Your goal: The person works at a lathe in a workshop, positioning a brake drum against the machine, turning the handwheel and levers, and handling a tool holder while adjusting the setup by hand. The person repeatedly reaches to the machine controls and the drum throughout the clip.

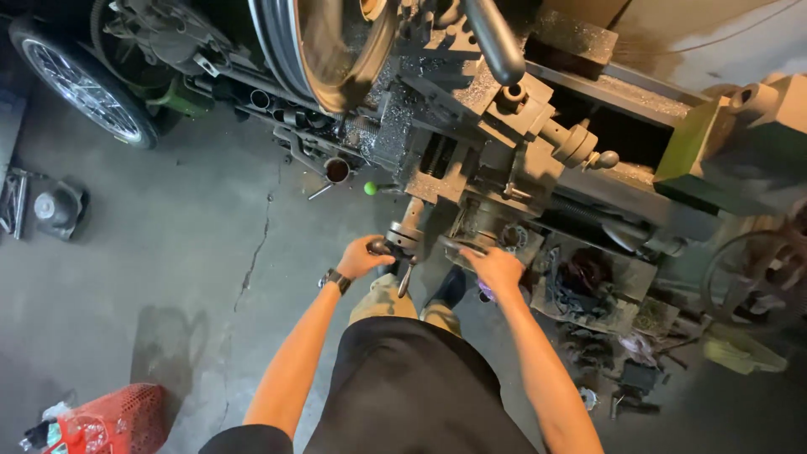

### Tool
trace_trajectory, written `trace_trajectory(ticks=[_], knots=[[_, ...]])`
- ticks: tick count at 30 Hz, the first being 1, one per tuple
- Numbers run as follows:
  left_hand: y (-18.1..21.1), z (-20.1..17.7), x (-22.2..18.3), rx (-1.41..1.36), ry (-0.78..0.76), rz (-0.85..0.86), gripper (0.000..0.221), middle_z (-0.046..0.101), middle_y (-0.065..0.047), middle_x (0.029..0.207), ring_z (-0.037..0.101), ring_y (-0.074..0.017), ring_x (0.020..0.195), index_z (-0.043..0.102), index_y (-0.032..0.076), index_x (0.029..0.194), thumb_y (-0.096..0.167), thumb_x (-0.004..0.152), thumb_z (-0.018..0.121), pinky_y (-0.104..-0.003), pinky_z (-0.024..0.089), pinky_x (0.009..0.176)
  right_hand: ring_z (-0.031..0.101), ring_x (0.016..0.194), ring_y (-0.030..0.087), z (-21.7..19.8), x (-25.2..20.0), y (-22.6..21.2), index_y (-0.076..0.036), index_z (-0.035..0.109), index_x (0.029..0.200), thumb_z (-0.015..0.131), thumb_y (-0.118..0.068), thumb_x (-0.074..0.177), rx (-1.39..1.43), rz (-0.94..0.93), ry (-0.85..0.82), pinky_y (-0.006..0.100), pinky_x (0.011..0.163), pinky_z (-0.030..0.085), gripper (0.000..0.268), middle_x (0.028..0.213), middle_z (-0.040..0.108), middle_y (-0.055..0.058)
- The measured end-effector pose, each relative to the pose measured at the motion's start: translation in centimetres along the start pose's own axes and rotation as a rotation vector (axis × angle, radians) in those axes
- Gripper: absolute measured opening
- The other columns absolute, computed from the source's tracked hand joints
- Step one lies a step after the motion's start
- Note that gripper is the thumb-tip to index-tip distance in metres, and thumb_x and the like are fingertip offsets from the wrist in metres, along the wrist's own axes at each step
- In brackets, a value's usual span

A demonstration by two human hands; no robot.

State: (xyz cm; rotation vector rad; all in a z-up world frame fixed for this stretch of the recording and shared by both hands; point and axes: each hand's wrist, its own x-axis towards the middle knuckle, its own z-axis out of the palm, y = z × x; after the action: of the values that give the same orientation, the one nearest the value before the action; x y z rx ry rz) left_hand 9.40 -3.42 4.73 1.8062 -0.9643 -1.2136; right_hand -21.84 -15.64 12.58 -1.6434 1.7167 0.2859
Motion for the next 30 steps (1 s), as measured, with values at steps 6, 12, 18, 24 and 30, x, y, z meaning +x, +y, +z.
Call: trace_trajectory(ticks=[6,12,18,24,30], knots=[[-0.9,0.7,2.1,-0.057,-0.254,-0.152,0.033,0.074,-0.005,0.084,0.065,-0.0109,0.076,0.075,-0.001,0.095,0.023,0.076,0.088,-0.03,0.054,0.069,0.068,0.106,0.04,1.0,0.7,-5.2,-0.008,0.078,0.108,0.061,-0.073,0.085,-0.347,0.023,0.039,0.074,0.094,0.042,0.071,0.111,0.072,0.02],[-1.3,1.8,1.3,-0.118,-0.101,-0.105,0.029,0.073,-0.004,0.075,0.064,-0.0092,0.07,0.076,-0.001,0.083,0.024,0.076,0.089,-0.03,0.051,0.063,0.072,0.104,0.039,6.0,5.3,-4.1,-0.005,0.079,0.108,0.062,-0.066,0.092,-0.392,-0.047,-0.016,0.051,0.086,0.059,0.066,0.11,0.075,0.02],[2.6,2.7,-0.7,0.111,0.076,-0.069,0.03,0.074,-0.009,0.07,0.067,-0.012,0.062,0.077,0.001,0.083,0.026,0.07,0.089,-0.032,0.053,0.062,0.073,0.104,0.037,6.0,5.3,-3.8,-0.005,0.079,0.108,0.062,-0.063,0.093,-0.409,-0.066,-0.014,0.049,0.086,0.058,0.062,0.11,0.075,0.019],[4.0,3.4,-1.7,0.2,0.172,-0.003,0.031,0.07,-0.015,0.066,0.063,-0.0196,0.056,0.075,-0.001,0.08,0.025,0.071,0.088,-0.036,0.051,0.06,0.071,0.106,0.038,5.1,4.6,-4.4,-0.006,0.079,0.11,0.061,-0.064,0.093,-0.403,-0.057,-0.014,0.05,0.089,0.056,0.063,0.111,0.074,0.019],[3.5,4.2,-1.9,0.181,0.21,0.001,0.03,0.067,-0.014,0.063,0.061,-0.0197,0.054,0.072,-0.003,0.077,0.022,0.072,0.087,-0.036,0.051,0.058,0.07,0.108,0.039,5.1,4.5,-4.3,-0.007,0.078,0.112,0.06,-0.064,0.094,-0.395,-0.017,-0.057,0.062,0.091,0.053,0.062,0.114,0.074,0.02]])
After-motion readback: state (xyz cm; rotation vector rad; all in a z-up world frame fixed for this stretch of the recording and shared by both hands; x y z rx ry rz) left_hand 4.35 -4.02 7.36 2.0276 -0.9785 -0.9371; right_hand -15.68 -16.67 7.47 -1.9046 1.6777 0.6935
